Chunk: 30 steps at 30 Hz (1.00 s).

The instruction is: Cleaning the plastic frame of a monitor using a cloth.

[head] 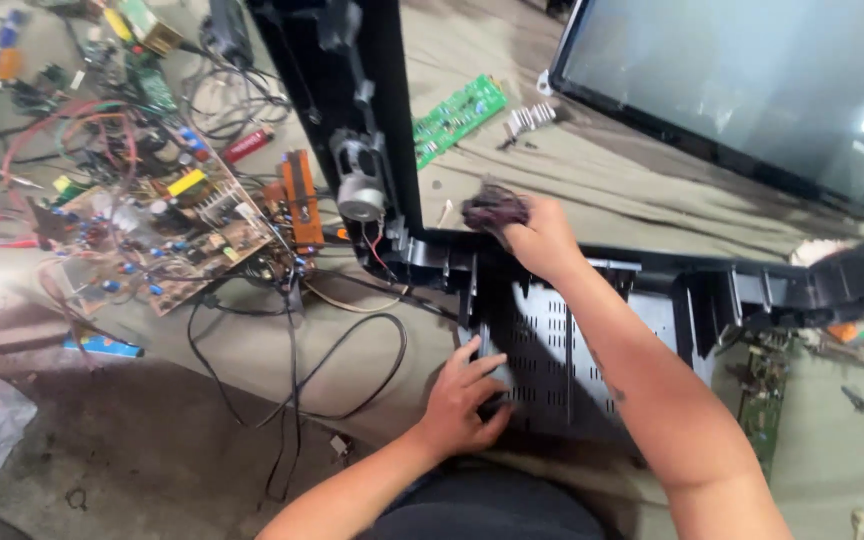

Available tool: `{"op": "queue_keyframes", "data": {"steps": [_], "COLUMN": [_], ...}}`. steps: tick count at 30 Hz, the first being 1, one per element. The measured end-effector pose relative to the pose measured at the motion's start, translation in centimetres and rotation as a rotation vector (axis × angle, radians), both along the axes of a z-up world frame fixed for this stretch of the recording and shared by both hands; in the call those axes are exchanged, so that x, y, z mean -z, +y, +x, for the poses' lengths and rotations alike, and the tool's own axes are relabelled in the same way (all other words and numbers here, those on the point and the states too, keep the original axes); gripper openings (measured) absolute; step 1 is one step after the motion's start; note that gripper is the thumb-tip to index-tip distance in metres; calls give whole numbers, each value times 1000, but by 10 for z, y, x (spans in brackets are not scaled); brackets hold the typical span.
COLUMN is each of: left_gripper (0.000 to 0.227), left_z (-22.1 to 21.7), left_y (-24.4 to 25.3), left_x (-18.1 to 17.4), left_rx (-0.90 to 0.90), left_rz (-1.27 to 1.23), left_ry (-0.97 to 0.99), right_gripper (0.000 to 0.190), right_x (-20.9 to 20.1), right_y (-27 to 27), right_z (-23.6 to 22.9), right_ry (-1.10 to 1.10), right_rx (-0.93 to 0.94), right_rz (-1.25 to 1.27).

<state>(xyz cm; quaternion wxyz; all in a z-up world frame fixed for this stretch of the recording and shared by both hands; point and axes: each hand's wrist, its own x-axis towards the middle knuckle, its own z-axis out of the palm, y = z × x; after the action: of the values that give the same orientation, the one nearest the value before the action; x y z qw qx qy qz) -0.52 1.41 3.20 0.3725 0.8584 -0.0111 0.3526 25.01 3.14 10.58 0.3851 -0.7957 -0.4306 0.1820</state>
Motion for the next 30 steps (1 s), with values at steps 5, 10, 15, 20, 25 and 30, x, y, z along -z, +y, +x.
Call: {"op": "queue_keyframes", "data": {"steps": [5, 10, 15, 20, 25, 30], "left_gripper": [49, 48, 54, 27, 5, 9], "left_z": [13, 93, 155, 159, 128, 121], "left_y": [31, 71, 89, 122, 135, 136], "left_x": [-25, -74, -25, -4, -72, -120], "left_rx": [104, -174, -337, -267, -430, -406], "left_rz": [-38, 521, 673, 687, 935, 1046], "left_ry": [604, -24, 16, 0, 69, 138], "right_gripper": [52, 50, 59, 102, 77, 69], "right_x": [-30, 35, 46, 14, 63, 65], "right_y": [-36, -55, -68, -99, -125, -120], "right_z": [10, 28, 17, 12, 48, 50], "right_ry": [-386, -703, -855, -739, -1032, -1058], "right_rx": [23, -4, 33, 17, 202, 241], "right_rz": [-324, -262, -236, -341, 63, 143]}}
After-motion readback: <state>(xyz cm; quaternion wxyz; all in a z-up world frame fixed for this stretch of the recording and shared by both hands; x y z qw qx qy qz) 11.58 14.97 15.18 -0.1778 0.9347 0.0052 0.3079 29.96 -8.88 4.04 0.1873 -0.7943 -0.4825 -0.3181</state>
